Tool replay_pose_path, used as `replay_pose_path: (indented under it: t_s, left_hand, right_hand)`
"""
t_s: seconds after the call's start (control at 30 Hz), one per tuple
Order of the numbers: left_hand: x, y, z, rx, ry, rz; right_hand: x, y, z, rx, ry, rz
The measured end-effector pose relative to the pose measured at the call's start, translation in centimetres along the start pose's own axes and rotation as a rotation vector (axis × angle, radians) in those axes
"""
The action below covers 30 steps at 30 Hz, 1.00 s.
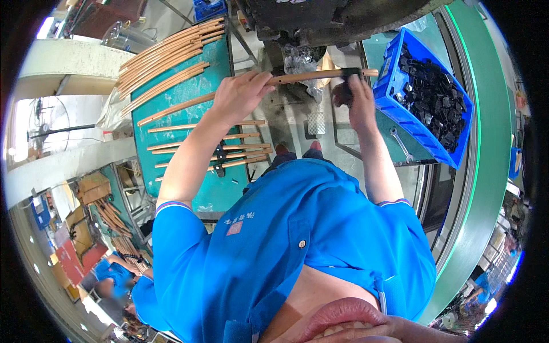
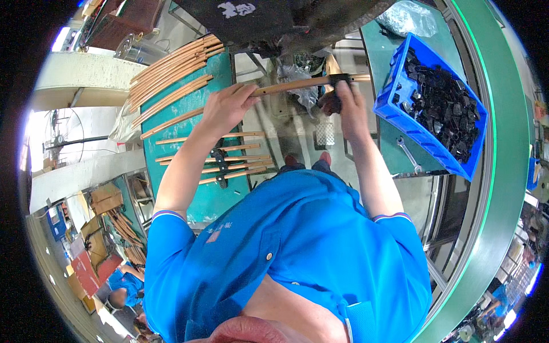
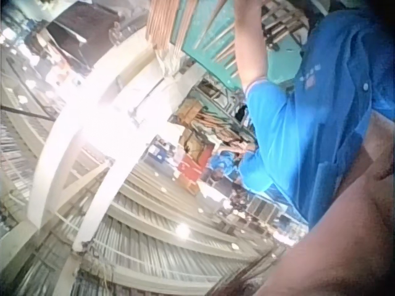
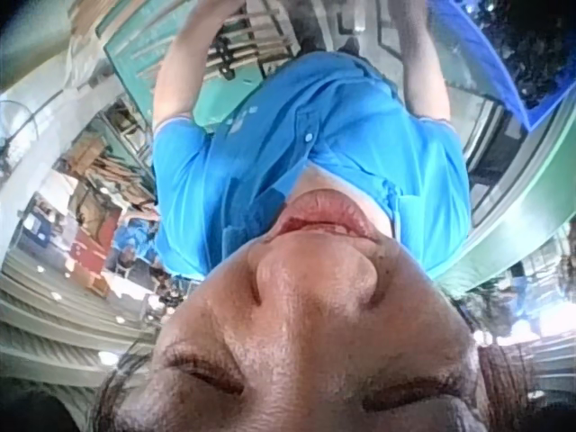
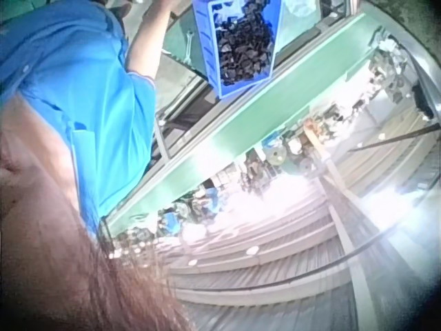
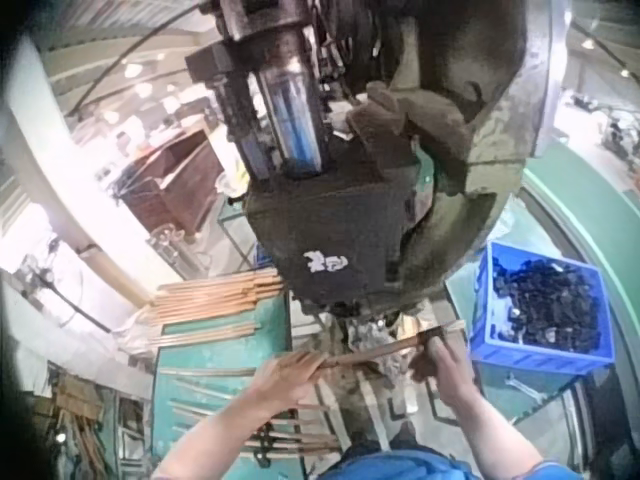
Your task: The person repeatedly picks up wooden sticks and black plastic components, inserts the sticks into the components, and places the assembled units on a green workbench. The process is repeated continuously with multiple sticks and components.
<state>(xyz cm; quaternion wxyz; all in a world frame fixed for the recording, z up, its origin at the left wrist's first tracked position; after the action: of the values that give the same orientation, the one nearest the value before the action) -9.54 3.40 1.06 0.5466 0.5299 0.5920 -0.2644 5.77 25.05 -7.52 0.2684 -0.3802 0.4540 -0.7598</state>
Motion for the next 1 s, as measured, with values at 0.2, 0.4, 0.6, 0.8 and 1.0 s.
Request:
replay_pose_path:
  t_s: [0.2,0.4,0.6,0.8,1.0]
  left_hand:
    - [1.2,2.7,-1.7,-0.035,0.041,0.079]
    - [2.7,1.4,-2.2,-0.134,-0.048,-0.004]
    - [1.4,-1.0,-4.5,-0.082,0.026,-0.048]
    - [3.5,-3.5,-6.8,-0.078,-0.112,-0.068]
    - [4.5,-4.5,-7.6,-0.107,-0.209,0.126]
  right_hand:
    - [8.6,2.1,1.6,0.151,-0.376,0.261]
    - [8.2,3.3,-1.3,0.066,-0.490,0.404]
    - [9.2,2.2,-4.4,-0.094,-0.216,0.545]
    - [9.8,2.2,-5.7,-0.052,-0.094,0.355]
    - [8.8,3.5,-6.3,0.224,-0.134,0.337]
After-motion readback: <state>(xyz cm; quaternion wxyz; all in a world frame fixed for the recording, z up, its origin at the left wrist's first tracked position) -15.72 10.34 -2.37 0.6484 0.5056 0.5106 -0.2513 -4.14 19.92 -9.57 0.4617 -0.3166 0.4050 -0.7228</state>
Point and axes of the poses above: each hand's wrist, its own z-axis away from the middle knuckle, its own x-axis out of the palm, y = z × x, the point moved 6 cm from there along -z, towards the middle knuckle, and after that the axes turned 2 degrees about x, right-handed, at the moved point
